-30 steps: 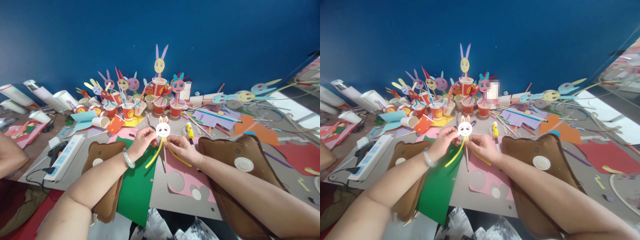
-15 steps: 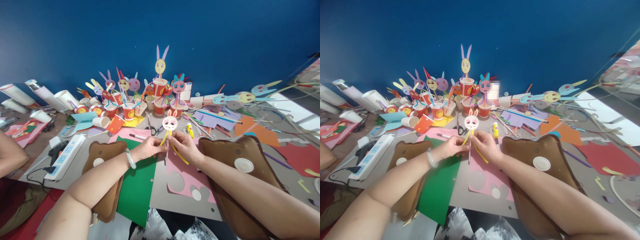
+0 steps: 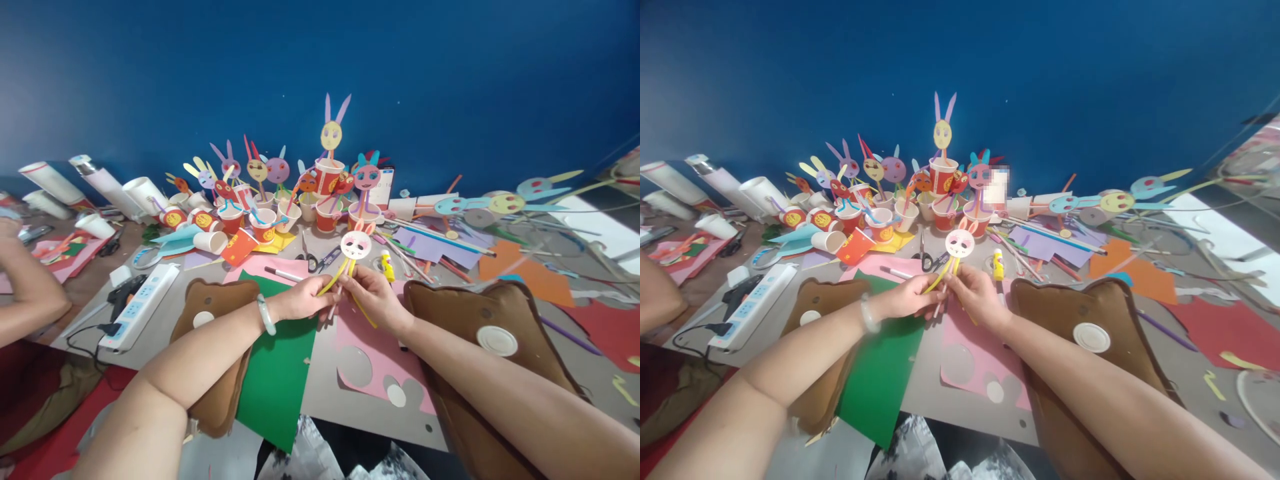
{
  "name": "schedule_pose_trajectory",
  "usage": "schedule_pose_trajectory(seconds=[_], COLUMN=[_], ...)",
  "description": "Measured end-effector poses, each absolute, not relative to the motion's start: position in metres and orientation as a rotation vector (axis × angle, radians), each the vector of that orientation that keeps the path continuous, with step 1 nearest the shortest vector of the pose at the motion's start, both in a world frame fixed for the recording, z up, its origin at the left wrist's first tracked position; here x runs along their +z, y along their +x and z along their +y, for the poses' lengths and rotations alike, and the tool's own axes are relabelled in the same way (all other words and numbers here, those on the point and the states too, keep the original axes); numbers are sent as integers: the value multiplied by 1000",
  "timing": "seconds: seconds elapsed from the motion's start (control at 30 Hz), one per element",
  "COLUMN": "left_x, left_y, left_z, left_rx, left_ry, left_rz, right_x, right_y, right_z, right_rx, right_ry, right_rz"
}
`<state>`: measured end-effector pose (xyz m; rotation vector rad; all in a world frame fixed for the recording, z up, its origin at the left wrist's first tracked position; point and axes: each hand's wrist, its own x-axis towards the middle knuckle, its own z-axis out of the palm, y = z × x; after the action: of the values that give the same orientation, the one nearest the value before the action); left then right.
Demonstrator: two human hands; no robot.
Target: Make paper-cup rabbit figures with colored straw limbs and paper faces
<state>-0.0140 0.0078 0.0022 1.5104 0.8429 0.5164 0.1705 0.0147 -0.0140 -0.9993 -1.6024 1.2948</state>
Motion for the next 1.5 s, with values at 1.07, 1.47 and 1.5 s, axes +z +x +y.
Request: schedule_pose_trajectory(seconds=[1.07,1.47,1.5], left_x=[51,61,59], left_y=[-142,-116,-111], left_z=[53,35,36], left_rx=[-100,43,60], left_ry=[2043,2073,2044], left_rz=[2552,2301,2275], right_x=[-27,-19,-19], right_y=[169,171,171], right_z=[34,31,31], right_rx=[1142,1133,1130], right_ry=[-1051,-1011,-1012], right_rz=[-1265,-1266,-1266])
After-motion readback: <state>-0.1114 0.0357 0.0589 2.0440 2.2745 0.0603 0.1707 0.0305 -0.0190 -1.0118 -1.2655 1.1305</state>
